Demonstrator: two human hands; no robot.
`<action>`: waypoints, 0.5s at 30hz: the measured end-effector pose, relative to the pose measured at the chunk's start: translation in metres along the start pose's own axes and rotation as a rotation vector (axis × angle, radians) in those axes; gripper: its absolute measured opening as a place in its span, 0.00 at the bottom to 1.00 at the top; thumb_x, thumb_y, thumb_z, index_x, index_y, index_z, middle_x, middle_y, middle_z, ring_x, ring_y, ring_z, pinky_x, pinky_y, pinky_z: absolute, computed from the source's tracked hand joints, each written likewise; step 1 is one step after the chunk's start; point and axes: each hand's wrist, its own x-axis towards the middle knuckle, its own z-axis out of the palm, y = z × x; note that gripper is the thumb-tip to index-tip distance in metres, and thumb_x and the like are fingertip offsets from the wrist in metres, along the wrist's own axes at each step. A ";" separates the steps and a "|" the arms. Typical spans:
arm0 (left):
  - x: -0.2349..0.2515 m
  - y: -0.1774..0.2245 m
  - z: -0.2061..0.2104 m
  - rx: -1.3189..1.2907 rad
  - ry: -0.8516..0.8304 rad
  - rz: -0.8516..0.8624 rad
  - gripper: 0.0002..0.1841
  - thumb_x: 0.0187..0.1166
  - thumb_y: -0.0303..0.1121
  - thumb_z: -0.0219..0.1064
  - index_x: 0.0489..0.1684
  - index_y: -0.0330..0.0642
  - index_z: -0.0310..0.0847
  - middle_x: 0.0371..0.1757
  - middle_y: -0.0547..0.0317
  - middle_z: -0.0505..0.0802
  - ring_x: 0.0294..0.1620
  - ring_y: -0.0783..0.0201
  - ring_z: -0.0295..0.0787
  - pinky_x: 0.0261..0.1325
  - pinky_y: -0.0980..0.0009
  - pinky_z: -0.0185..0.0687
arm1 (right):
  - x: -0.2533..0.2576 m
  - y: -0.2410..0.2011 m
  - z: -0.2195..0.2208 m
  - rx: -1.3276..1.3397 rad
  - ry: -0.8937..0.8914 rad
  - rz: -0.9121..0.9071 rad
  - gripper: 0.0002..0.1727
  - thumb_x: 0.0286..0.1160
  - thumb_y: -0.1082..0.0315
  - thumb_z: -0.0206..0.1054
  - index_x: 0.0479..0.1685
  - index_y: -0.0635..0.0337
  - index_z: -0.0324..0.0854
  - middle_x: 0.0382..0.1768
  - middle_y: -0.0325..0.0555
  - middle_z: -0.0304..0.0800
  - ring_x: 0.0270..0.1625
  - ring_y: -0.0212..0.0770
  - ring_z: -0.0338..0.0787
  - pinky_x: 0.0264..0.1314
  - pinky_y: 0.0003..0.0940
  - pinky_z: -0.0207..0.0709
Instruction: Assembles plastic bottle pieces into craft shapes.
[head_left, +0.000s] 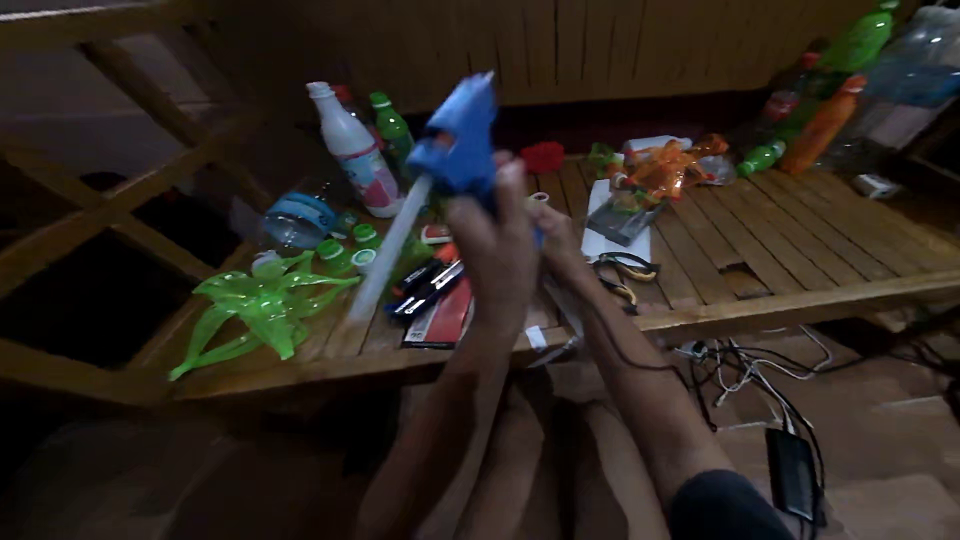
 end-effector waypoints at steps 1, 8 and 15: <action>0.005 0.018 0.025 0.045 -0.063 0.005 0.16 0.90 0.32 0.56 0.62 0.25 0.72 0.41 0.57 0.89 0.30 0.72 0.88 0.38 0.71 0.91 | 0.000 0.003 0.002 -0.019 -0.003 0.047 0.17 0.77 0.70 0.69 0.58 0.73 0.84 0.50 0.62 0.92 0.53 0.48 0.93 0.63 0.44 0.85; -0.063 0.011 0.144 0.945 -0.855 0.281 0.25 0.81 0.18 0.63 0.78 0.23 0.66 0.75 0.28 0.75 0.56 0.40 0.89 0.47 0.55 0.91 | -0.019 -0.030 -0.014 -0.015 -0.019 0.038 0.13 0.81 0.70 0.67 0.55 0.72 0.83 0.44 0.64 0.90 0.44 0.55 0.92 0.51 0.50 0.85; -0.081 -0.038 0.185 1.214 -1.182 -0.087 0.26 0.82 0.15 0.60 0.81 0.23 0.64 0.84 0.32 0.66 0.70 0.35 0.80 0.59 0.49 0.86 | -0.030 -0.025 -0.014 -0.024 -0.079 0.080 0.14 0.83 0.66 0.68 0.59 0.66 0.82 0.47 0.62 0.90 0.44 0.57 0.91 0.49 0.53 0.86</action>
